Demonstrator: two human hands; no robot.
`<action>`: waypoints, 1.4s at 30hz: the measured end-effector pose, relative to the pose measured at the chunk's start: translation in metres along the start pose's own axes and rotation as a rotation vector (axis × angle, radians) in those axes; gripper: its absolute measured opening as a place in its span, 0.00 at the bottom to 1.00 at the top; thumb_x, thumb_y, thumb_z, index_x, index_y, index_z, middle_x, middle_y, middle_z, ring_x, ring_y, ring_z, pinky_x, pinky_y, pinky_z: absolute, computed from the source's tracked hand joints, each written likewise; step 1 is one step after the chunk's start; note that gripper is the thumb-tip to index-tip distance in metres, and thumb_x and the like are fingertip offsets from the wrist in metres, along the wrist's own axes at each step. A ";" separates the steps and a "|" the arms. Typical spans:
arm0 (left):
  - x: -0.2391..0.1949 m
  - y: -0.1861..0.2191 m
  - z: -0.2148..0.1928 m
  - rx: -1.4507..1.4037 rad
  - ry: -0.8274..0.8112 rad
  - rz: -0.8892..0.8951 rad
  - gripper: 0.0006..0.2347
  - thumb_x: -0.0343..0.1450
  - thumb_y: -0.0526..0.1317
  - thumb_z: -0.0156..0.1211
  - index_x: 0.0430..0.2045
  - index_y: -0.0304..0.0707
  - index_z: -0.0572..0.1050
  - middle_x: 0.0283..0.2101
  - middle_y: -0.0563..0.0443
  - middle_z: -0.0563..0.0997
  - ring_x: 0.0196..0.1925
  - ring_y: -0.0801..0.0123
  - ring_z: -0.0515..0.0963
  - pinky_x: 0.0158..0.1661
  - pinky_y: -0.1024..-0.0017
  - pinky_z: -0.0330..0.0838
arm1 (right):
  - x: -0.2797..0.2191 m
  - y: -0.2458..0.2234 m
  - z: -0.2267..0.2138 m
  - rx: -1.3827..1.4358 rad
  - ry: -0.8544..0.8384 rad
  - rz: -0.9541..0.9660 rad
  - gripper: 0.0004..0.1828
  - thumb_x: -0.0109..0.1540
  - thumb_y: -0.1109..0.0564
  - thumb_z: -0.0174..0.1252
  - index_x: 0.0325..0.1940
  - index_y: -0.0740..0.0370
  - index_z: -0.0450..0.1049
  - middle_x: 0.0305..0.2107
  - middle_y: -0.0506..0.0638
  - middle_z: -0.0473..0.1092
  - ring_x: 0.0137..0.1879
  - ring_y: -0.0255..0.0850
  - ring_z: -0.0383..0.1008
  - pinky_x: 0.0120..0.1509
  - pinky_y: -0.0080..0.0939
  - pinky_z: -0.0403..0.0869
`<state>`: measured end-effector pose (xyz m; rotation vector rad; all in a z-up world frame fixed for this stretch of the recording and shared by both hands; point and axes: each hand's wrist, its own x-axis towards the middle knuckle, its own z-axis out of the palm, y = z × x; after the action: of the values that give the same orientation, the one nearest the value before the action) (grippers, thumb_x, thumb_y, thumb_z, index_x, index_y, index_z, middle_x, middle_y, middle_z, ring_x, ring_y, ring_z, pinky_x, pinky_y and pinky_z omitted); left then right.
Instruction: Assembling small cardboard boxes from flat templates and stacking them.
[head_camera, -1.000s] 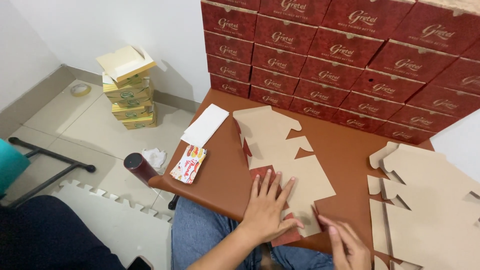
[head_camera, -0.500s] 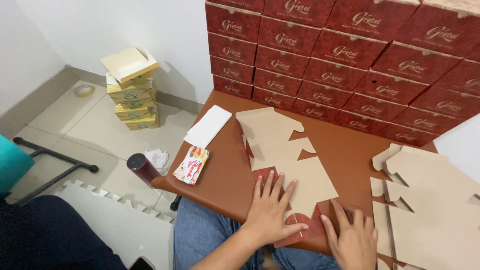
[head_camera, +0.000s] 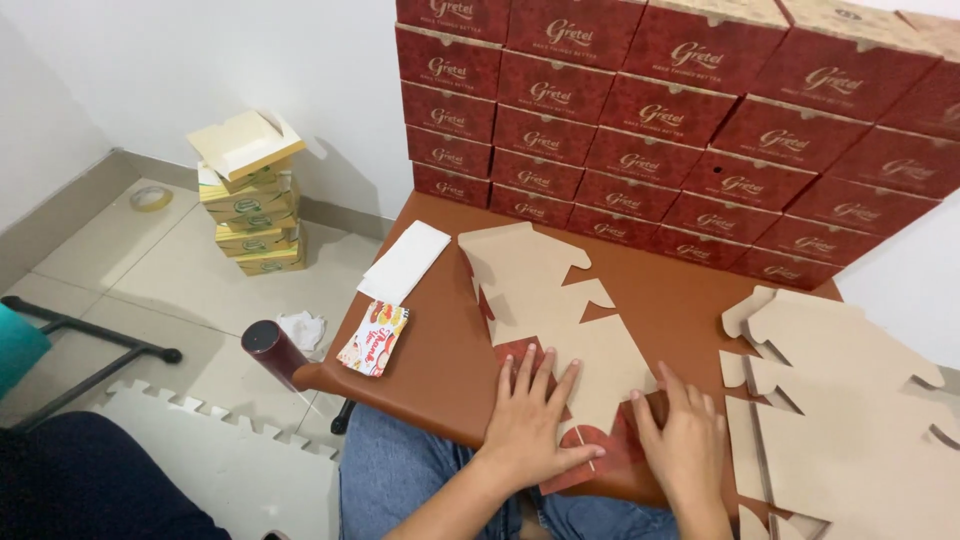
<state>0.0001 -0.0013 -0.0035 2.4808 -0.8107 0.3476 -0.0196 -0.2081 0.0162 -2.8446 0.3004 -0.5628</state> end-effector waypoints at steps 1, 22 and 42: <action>0.000 0.000 0.000 -0.003 -0.004 0.008 0.45 0.64 0.68 0.51 0.68 0.28 0.58 0.68 0.18 0.57 0.73 0.27 0.45 0.65 0.36 0.30 | 0.003 -0.001 -0.002 -0.002 0.002 0.008 0.32 0.59 0.42 0.58 0.64 0.58 0.71 0.49 0.54 0.76 0.51 0.52 0.75 0.56 0.51 0.71; 0.000 -0.001 -0.002 -0.035 -0.036 -0.020 0.48 0.64 0.68 0.52 0.70 0.25 0.50 0.69 0.16 0.53 0.73 0.27 0.43 0.65 0.36 0.27 | 0.034 -0.005 -0.001 0.323 -0.156 0.146 0.21 0.63 0.46 0.56 0.53 0.59 0.79 0.45 0.56 0.71 0.47 0.46 0.70 0.49 0.42 0.72; 0.001 0.001 -0.005 -0.048 0.043 -0.024 0.52 0.61 0.66 0.64 0.69 0.22 0.49 0.73 0.20 0.45 0.75 0.31 0.40 0.66 0.38 0.35 | 0.019 -0.053 -0.039 0.462 -0.408 -0.076 0.14 0.64 0.57 0.48 0.51 0.51 0.76 0.38 0.44 0.82 0.33 0.42 0.82 0.41 0.42 0.77</action>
<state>0.0000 0.0007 0.0015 2.4281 -0.7619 0.3677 -0.0095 -0.1695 0.0720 -2.4445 -0.0128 -0.0406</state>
